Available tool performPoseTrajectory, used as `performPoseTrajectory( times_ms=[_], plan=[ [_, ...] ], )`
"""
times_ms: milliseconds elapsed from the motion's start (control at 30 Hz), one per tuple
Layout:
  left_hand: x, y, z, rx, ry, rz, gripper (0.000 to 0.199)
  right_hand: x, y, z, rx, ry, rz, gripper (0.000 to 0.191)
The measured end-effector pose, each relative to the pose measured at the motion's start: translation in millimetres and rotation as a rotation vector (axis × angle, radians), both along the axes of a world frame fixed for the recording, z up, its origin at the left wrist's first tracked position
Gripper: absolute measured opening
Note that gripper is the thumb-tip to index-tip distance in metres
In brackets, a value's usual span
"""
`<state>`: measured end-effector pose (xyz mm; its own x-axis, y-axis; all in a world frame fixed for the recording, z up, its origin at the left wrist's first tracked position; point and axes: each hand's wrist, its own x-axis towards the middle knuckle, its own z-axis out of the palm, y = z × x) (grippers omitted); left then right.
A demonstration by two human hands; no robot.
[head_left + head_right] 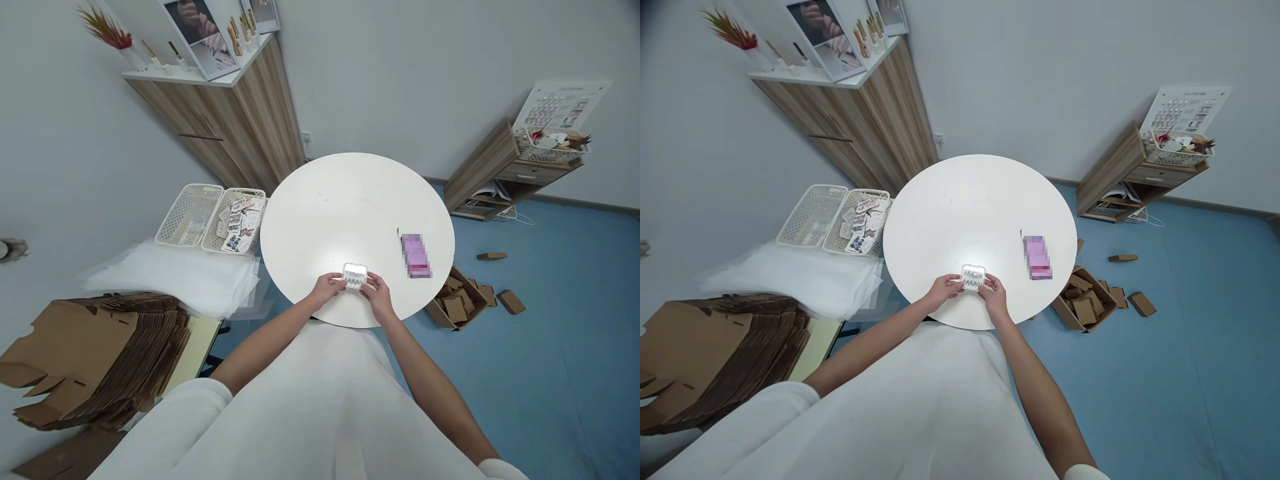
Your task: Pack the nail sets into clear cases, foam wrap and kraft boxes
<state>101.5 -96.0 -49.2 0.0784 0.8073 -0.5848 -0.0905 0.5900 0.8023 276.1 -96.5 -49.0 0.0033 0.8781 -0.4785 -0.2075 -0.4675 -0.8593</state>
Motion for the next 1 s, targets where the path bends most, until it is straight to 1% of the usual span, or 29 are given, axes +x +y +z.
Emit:
performPoseTrajectory(
  times_ms=[133,233,333,433,567,700,833,900,1000],
  plan=[
    [-1.9,-3.1,-8.4,0.026,0.038,0.023,0.043,-5.6,-2.9,-4.3,-0.019,-0.009,-0.007,0.046],
    [-7.3,-6.4,-15.8,0.041,0.054,0.03,0.042,-10.0,-4.3,-6.1,-0.045,-0.006,0.0,0.047],
    [-14.0,-9.2,-19.9,0.056,0.056,0.039,0.04,-16.0,-4.3,-5.7,-0.051,-0.013,0.017,0.048],
    [-21.2,-8.6,-19.2,0.06,0.063,0.056,0.04,-25.1,-2.1,-4.7,-0.041,-0.04,0.028,0.048],
    [-35.6,-1.7,-13.3,0.087,0.078,0.063,0.038,-42.8,5.3,-3.9,-0.017,-0.072,0.032,0.047],
    [-60.1,6.3,-4.9,0.172,0.146,0.101,0.035,-67.5,17.6,-2.6,0.0,-0.092,0.037,0.047],
    [-92.9,11.9,0.9,0.242,0.193,0.132,0.038,-103.4,31.4,-1.1,0.024,-0.103,0.078,0.047],
    [-111.8,15.0,0.3,0.231,0.201,0.15,0.04,-126.0,38.9,-1.4,0.024,-0.101,0.109,0.046],
    [-143.4,21.6,-6.0,0.205,0.247,0.193,0.043,-163.9,52.3,-5.6,0.005,-0.124,0.166,0.045]
  ],
)
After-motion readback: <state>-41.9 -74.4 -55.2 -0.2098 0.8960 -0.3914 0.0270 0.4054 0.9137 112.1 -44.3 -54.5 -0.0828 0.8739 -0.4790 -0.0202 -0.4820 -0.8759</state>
